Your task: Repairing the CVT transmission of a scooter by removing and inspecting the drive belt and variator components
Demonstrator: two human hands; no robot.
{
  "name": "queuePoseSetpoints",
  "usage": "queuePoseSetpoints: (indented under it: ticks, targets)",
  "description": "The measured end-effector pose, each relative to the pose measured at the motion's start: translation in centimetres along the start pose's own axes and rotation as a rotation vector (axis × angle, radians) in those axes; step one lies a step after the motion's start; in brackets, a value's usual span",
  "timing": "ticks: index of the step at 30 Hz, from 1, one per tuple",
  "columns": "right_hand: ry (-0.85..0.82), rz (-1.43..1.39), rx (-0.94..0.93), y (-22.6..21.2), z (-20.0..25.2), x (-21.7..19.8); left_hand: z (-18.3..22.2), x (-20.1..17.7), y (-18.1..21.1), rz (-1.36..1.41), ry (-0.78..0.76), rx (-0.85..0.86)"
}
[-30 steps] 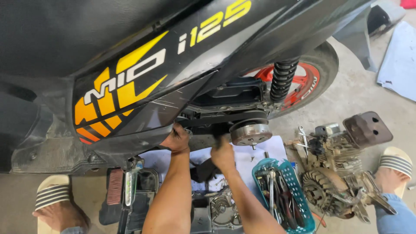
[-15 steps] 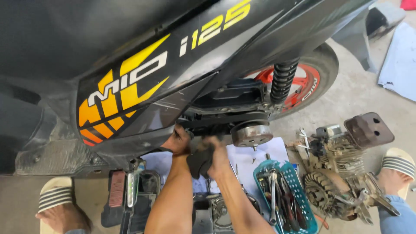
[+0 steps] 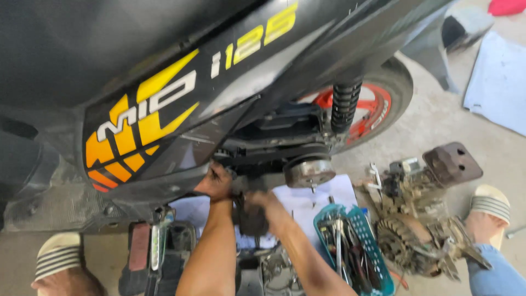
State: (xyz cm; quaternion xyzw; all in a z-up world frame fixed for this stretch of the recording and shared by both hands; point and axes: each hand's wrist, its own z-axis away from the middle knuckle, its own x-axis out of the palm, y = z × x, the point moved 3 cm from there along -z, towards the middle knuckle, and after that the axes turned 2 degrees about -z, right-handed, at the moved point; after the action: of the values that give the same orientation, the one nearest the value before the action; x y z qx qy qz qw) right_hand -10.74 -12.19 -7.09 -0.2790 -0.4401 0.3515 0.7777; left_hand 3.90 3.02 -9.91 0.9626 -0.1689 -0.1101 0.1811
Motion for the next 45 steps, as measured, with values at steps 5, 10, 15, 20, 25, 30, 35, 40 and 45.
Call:
queuePoseSetpoints:
  ticks: [5, 10, 15, 20, 25, 30, 35, 40, 45]
  targets:
    - [0.202, 0.392, -0.154, -5.3, 3.3, 2.3, -13.1, -7.7, 9.5, 0.033, 0.082, -0.004]
    - [0.286, 0.993, -0.188, -5.3, 0.5, 2.4, -8.4, -3.9, 6.3, 0.059, 0.123, 0.006]
    - [0.083, 0.929, -0.172, -3.6, -1.2, 6.8, -14.0, -7.5, 10.5, 0.016, 0.119, 0.026]
    - [0.151, 0.962, -0.170, -4.6, 2.1, 3.8, -13.5, -7.3, 10.0, 0.087, 0.159, 0.004]
    - [0.180, 0.964, -0.090, -6.5, 1.5, 4.8, -12.9, -7.3, 9.5, 0.133, 0.183, 0.009]
    - [0.193, 0.861, -0.059, -6.9, 4.3, 5.0, -12.9, -7.3, 9.4, 0.107, 0.106, 0.056]
    - [0.280, 0.846, -0.085, -8.5, 2.3, 4.6, -15.1, -9.0, 11.2, 0.024, 0.121, -0.018]
    - [0.310, 0.763, -0.149, -7.9, 3.4, 3.9, -15.8, -8.5, 11.3, 0.024, 0.143, -0.005]
    - [0.246, 0.857, -0.134, -7.9, -1.5, 2.7, -13.5, -7.6, 10.1, 0.142, 0.169, 0.032]
